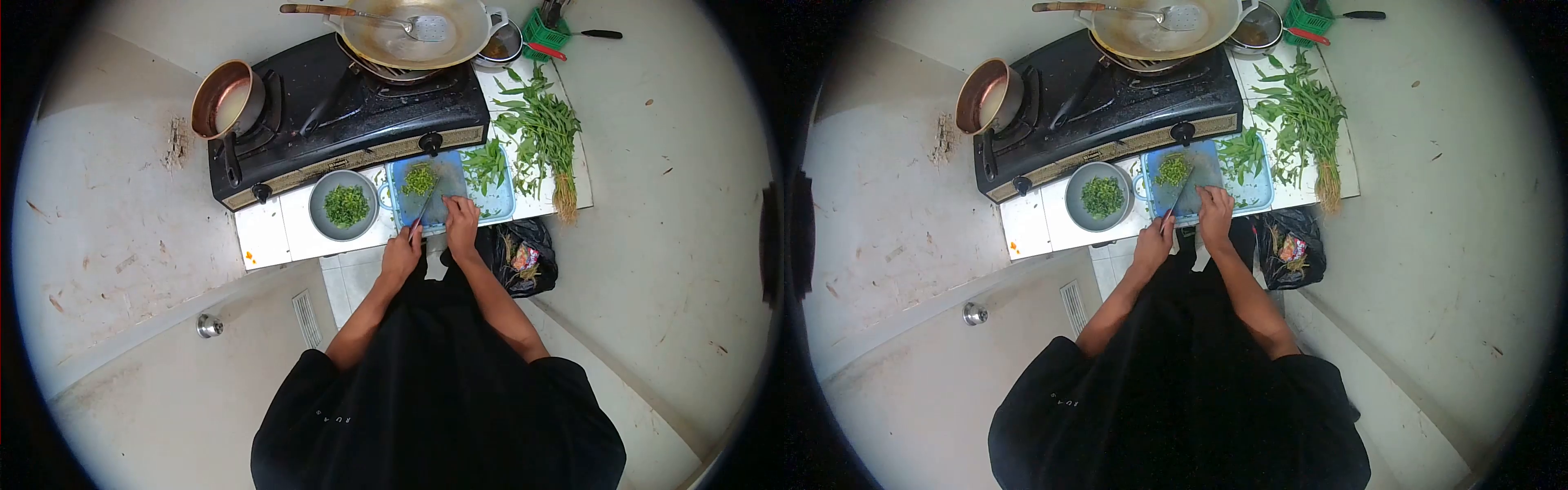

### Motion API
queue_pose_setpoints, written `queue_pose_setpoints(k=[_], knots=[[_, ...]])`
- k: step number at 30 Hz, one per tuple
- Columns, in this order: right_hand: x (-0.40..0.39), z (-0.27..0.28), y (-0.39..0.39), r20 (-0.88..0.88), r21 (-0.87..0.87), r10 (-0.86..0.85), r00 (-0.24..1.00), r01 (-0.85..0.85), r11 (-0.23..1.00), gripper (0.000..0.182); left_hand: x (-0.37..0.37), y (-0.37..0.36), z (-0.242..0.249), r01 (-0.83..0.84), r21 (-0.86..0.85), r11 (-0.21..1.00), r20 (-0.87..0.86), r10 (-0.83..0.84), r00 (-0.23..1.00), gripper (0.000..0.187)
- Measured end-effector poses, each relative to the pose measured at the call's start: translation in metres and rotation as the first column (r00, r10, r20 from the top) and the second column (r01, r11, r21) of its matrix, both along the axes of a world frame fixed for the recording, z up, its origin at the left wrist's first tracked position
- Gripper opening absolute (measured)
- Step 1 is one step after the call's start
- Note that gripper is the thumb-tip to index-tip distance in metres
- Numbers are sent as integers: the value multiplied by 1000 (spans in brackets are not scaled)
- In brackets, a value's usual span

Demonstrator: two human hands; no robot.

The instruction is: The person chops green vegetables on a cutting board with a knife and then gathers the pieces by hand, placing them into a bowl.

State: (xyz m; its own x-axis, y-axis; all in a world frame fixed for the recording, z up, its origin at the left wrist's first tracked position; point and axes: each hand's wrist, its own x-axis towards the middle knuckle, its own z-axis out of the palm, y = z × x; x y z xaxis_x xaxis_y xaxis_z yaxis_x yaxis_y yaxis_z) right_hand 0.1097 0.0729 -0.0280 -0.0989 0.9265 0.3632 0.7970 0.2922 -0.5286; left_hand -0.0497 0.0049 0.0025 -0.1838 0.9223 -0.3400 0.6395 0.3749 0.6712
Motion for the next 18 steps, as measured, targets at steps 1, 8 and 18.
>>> queue_pose_setpoints(k=[1,8,18], knots=[[0,0,0,3,1,4,1000,-4,1000,39,-2,1,-3,3,11,1000,10,-3,1000,45],[-6,1,3,-31,-8,-45,999,45,999,30,-6,1,8,-12,-11,1000,85,13,996,44],[-6,7,15,-16,2,-32,999,32,999,23,-1,7,11,45,-27,999,43,-44,998,44]])
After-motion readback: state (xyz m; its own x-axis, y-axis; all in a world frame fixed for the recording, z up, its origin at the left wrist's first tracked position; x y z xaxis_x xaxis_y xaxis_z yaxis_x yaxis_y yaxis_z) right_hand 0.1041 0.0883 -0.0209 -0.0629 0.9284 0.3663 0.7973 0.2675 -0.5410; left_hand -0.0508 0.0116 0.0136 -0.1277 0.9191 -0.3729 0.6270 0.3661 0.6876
